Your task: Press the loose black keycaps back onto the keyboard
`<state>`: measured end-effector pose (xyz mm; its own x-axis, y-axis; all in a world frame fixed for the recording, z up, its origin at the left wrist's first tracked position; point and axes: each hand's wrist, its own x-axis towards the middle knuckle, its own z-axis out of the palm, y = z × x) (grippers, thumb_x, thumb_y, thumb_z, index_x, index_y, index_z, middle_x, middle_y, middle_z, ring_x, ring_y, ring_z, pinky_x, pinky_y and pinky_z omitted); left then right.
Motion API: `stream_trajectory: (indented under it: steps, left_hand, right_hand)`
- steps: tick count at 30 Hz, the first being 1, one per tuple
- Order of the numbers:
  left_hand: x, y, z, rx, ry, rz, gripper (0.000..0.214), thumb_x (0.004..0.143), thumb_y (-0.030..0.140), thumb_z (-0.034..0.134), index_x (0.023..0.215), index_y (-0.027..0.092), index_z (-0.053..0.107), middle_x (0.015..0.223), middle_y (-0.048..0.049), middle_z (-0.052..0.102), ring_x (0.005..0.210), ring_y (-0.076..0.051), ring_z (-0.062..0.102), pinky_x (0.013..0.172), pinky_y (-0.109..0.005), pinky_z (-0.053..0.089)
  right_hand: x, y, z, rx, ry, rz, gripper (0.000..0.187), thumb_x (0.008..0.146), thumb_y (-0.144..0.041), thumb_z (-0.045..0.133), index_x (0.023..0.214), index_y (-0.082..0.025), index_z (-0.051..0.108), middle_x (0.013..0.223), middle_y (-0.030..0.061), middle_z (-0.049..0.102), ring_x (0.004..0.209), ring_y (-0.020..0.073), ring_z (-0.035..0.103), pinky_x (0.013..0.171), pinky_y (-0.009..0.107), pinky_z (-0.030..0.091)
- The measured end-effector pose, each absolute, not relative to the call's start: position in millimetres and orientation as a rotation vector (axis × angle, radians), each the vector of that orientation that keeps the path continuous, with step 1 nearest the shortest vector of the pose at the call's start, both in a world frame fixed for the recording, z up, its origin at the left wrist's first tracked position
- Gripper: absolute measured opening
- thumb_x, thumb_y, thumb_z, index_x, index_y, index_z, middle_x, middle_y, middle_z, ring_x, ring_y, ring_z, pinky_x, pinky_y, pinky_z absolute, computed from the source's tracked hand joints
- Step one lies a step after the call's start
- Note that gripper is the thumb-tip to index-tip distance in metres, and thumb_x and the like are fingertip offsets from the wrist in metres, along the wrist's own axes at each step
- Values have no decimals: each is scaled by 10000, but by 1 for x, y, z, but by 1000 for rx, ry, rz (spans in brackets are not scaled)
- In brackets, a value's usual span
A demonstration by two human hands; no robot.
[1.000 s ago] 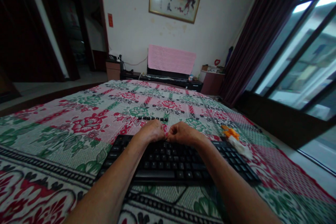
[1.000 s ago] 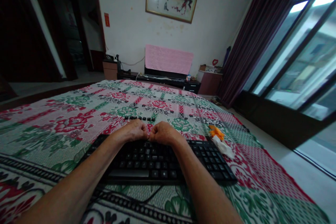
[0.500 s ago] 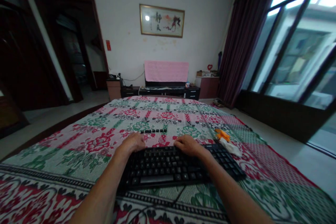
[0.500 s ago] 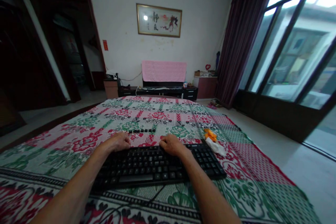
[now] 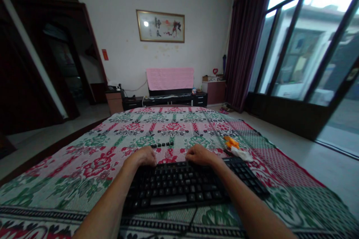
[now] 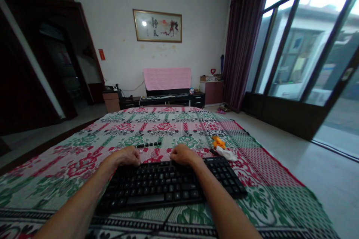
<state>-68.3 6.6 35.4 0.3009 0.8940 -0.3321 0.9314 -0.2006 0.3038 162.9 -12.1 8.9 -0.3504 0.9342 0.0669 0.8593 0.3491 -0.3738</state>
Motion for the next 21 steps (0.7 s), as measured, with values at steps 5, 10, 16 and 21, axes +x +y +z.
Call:
stream_trajectory:
  steps: [5, 10, 16, 21]
  left_hand:
    - [-75, 22, 35, 2007, 1513, -206, 154, 465, 218, 524, 575, 189, 627, 476, 26, 519, 433, -80, 411, 410, -185, 309]
    - [-85, 32, 31, 1812, 1353, -191, 150, 452, 239, 565, 581, 188, 624, 467, 35, 514, 424, -68, 392, 411, -183, 310]
    - [-91, 29, 22, 1925, 1362, -67, 173, 461, 245, 552, 607, 186, 623, 515, 40, 531, 467, -75, 427, 428, -174, 316]
    - [-92, 15, 18, 1971, 1375, 108, 180, 492, 250, 512, 625, 176, 610, 514, 45, 512, 475, -68, 423, 423, -161, 297]
  right_hand:
    - [132, 33, 5, -1605, -2290, 286, 289, 673, -231, 446, 901, -167, 610, 762, 31, 621, 669, 121, 526, 582, 186, 344]
    - [111, 68, -8, -1685, -2254, 236, 280, 659, -237, 455, 869, -163, 625, 731, 53, 630, 644, 144, 548, 569, 207, 352]
    - [114, 66, -6, -1724, -2258, 281, 222, 647, -224, 446, 675, -153, 655, 503, 17, 575, 469, 102, 500, 482, 192, 322]
    - [120, 27, 16, -1631, -2275, 340, 226, 653, -269, 450, 711, -172, 645, 567, -12, 594, 510, 90, 499, 470, 175, 323]
